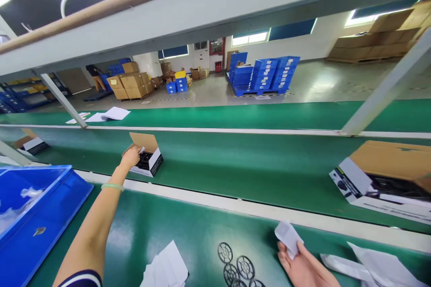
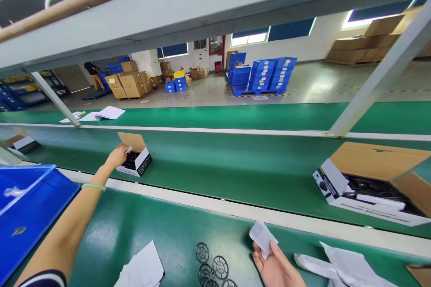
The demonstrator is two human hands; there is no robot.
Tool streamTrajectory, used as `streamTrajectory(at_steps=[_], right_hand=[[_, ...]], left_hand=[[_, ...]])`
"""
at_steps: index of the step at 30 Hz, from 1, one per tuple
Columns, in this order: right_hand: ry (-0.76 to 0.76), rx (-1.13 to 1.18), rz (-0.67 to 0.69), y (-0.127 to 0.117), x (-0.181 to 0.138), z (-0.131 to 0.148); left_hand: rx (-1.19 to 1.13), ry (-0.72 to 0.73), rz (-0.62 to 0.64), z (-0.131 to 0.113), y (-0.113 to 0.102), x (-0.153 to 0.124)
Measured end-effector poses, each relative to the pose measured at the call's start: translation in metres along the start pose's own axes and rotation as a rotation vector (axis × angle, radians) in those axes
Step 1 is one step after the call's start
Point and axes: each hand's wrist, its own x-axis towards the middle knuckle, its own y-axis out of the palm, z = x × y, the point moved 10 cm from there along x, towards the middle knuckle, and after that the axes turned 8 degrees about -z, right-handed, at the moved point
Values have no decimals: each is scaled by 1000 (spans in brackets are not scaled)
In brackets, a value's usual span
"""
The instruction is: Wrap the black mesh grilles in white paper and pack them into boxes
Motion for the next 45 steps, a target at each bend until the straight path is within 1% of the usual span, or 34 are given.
streamTrajectory(at_steps=[3, 5, 8, 10, 14, 17, 19, 21, 24, 26, 28, 29, 31, 33, 34, 36, 38, 39, 40, 41, 43, 45], right_hand=[[-6, 1, -55, -2, 1, 0], [-11, -10, -56, -2, 3, 0], [-37, -47, -37, -9, 13, 2], [-70, -85, -4, -16, 22, 4], [-117, -123, 85, -24, 35, 5], [-117, -110, 88, -22, 34, 5], [-104, -97, 57, -19, 29, 4], [-94, -84, 21, -16, 24, 4], [-122, -90, 23, -10, 20, 4], [-168, -128, 45, -2, 17, 7], [-223, -199, 76, 14, 13, 10], [-252, -249, 96, 25, 10, 12], [-316, -386, 176, 60, 1, 14], [-389, -586, 312, 109, -12, 10], [-432, -718, 404, 139, -20, 3], [-552, -1000, 619, 201, -37, -21], [-740, -1225, 828, 264, -53, -53], [-844, -1301, 897, 293, -58, -70], [-932, -1379, 931, 320, -58, -89], [-1008, -1477, 919, 344, -52, -107], [-1145, -1726, 779, 382, -27, -139], [-1188, -1870, 663, 409, 0, -164]], left_hand=[[69, 159, 102, -19, 27, 8], [98, 231, 145, -29, 40, 8], [108, 308, 181, -42, 54, 6], [110, 324, 190, -46, 59, 4], [123, 290, 195, -44, 62, 1], [114, 310, 228, -49, 63, -3], [94, 354, 250, -60, 64, -6], [60, 415, 254, -76, 62, -12], [-8, 521, 247, -101, 57, -22], [-38, 552, 235, -108, 52, -29], [-77, 538, 181, -104, 44, -36], [-116, 527, 126, -99, 36, -41], [-235, 507, -37, -85, 18, -59], [-360, 479, -204, -65, 3, -88], [-403, 460, -254, -55, 2, -105], [-439, 428, -249, -38, 12, -138], [-450, 404, -189, -26, 30, -165], [-453, 391, -155, -21, 39, -175], [-457, 384, -125, -17, 47, -182], [-461, 376, -103, -14, 53, -186], [-475, 369, -82, -10, 59, -187], [-492, 364, -77, -7, 60, -184]])
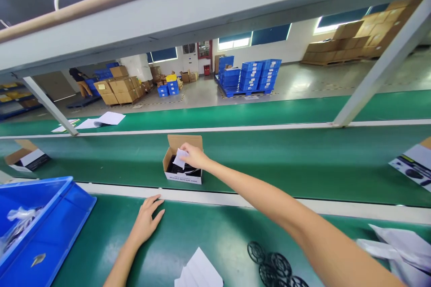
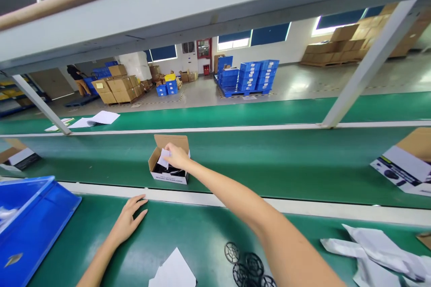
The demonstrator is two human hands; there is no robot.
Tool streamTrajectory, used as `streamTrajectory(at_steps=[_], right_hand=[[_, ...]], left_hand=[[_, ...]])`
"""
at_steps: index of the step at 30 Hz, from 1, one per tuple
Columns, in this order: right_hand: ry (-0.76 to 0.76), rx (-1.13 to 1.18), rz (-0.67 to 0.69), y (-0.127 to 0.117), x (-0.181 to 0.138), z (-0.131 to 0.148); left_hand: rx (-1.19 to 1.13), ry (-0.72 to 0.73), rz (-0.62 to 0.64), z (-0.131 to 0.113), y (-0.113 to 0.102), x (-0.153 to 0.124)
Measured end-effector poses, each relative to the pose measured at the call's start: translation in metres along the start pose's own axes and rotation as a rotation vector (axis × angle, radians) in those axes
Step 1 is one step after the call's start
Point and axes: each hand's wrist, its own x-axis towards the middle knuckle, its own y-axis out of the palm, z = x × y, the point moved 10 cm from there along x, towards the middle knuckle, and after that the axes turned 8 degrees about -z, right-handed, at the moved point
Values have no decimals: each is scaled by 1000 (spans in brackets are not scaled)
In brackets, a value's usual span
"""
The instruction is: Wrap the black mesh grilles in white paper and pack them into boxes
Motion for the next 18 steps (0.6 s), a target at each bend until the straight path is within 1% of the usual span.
streamTrajectory(at_steps=[2, 5, 7, 9, 11, 13, 15, 16, 17, 18], right_hand=[[29, -68, 24, 25, 22, -4], [48, -205, 81, 53, 30, -17], [34, -319, 101, 61, 24, -24], [-17, -421, 114, 63, 16, -27], [-75, -486, 146, 62, 9, -28], [-106, -516, 187, 55, 2, -31], [-126, -522, 198, 40, -10, -35], [-138, -518, 191, 30, -20, -36], [-153, -510, 180, 18, -33, -37], [-176, -494, 165, 6, -50, -38]], left_hand=[[-18, 0, 3, 2, -1, 2], [-42, 3, 5, 4, -1, 3], [-54, 1, 2, 6, 0, 2], [-65, -5, -4, 10, 1, 2], [-74, -13, -4, 14, 3, 2], [-88, -25, -4, 14, 3, 3], [-119, -49, -12, 4, 0, 5], [-147, -54, 0, -8, -1, 6], [-189, -39, 43, -26, 1, 6], [-243, -2, 124, -51, 6, 5]])
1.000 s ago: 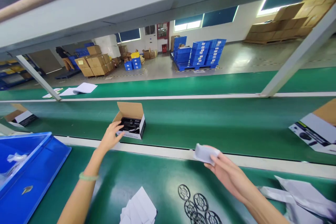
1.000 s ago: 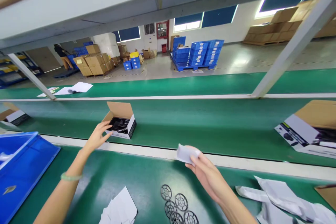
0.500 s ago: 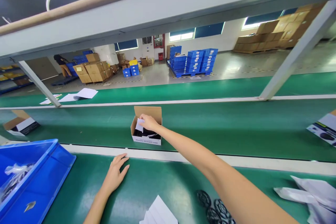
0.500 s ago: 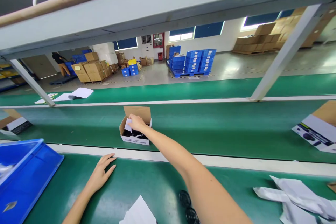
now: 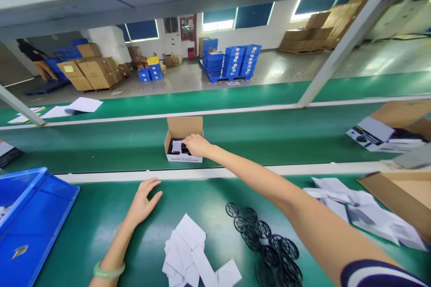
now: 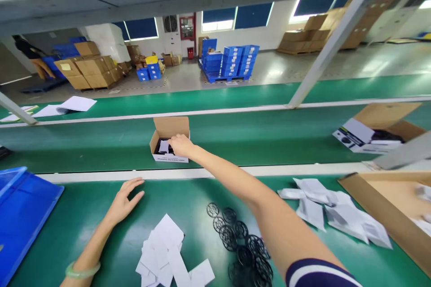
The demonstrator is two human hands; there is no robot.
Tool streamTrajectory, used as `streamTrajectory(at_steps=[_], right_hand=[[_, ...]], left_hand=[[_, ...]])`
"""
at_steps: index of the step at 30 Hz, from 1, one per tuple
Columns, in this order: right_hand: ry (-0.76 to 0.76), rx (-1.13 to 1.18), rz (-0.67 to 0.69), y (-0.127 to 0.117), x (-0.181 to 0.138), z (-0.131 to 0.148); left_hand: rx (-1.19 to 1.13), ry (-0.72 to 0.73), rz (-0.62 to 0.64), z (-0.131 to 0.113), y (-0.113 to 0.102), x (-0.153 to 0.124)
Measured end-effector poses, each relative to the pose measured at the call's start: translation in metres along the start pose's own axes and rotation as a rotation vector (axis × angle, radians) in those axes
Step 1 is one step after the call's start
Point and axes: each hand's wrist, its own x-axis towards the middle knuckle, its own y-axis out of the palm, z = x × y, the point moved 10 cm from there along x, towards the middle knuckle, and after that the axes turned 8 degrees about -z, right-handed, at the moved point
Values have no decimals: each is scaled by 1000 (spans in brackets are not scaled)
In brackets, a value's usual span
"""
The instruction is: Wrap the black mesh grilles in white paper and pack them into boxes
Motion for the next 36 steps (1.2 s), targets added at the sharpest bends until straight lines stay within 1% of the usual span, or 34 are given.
streamTrajectory(at_steps=[1, 2, 3, 4, 5, 6, 7, 9, 11, 13, 15, 17, 20, 22, 23, 24, 26, 29, 31, 33, 34, 35, 36], right_hand=[[-28, 22, -21, -8, -23, -1], [-64, 56, -34, -15, -49, -2], [-101, 101, -33, -20, -77, -1], [-137, 155, -15, -21, -106, 0], [-160, 210, 19, -19, -134, 1], [-164, 256, 62, -14, -160, 1], [-153, 284, 110, -7, -183, 0], [-121, 290, 188, 8, -219, -1], [-96, 256, 220, 19, -242, 0], [-57, 216, 209, 25, -255, -1], [24, 184, 166, 27, -264, -8], [121, 184, 122, 27, -272, -17], [259, 284, 63, 27, -283, -32], [323, 337, 25, 24, -288, -40], [345, 349, 1, 21, -290, -42], [358, 359, -31, 16, -292, -41], [359, 409, -122, 1, -293, -33], [273, 543, -273, -25, -298, -1], [178, 601, -331, -41, -304, 26], [112, 647, -364, -54, -312, 43], [102, 678, -375, -59, -317, 43], [109, 698, -388, -64, -322, 38], [130, 690, -408, -67, -328, 26]], left_hand=[[-59, 57, 140, -29, 16, -4], [-118, 131, 314, -61, 35, -12], [-161, 193, 491, -91, 53, -24], [-170, 235, 626, -116, 66, -37], [-145, 257, 714, -134, 75, -47], [-95, 262, 763, -145, 82, -55], [-30, 258, 777, -151, 87, -59], [95, 238, 764, -151, 93, -64], [171, 209, 748, -146, 96, -65], [197, 173, 717, -139, 96, -63], [160, 141, 647, -136, 92, -58], [77, 111, 517, -138, 81, -50], [-53, 48, 260, -146, 56, -40], [-131, -62, 129, -149, 45, -42], [-178, -142, 97, -150, 44, -45], [-229, -225, 83, -153, 47, -51], [-336, -355, 98, -163, 59, -64], [-460, -464, 89, -185, 81, -80], [-500, -474, 94, -202, 95, -87], [-515, -436, 110, -221, 105, -89], [-520, -421, 105, -228, 108, -89], [-532, -425, 88, -233, 110, -90], [-554, -448, 66, -236, 112, -91]])
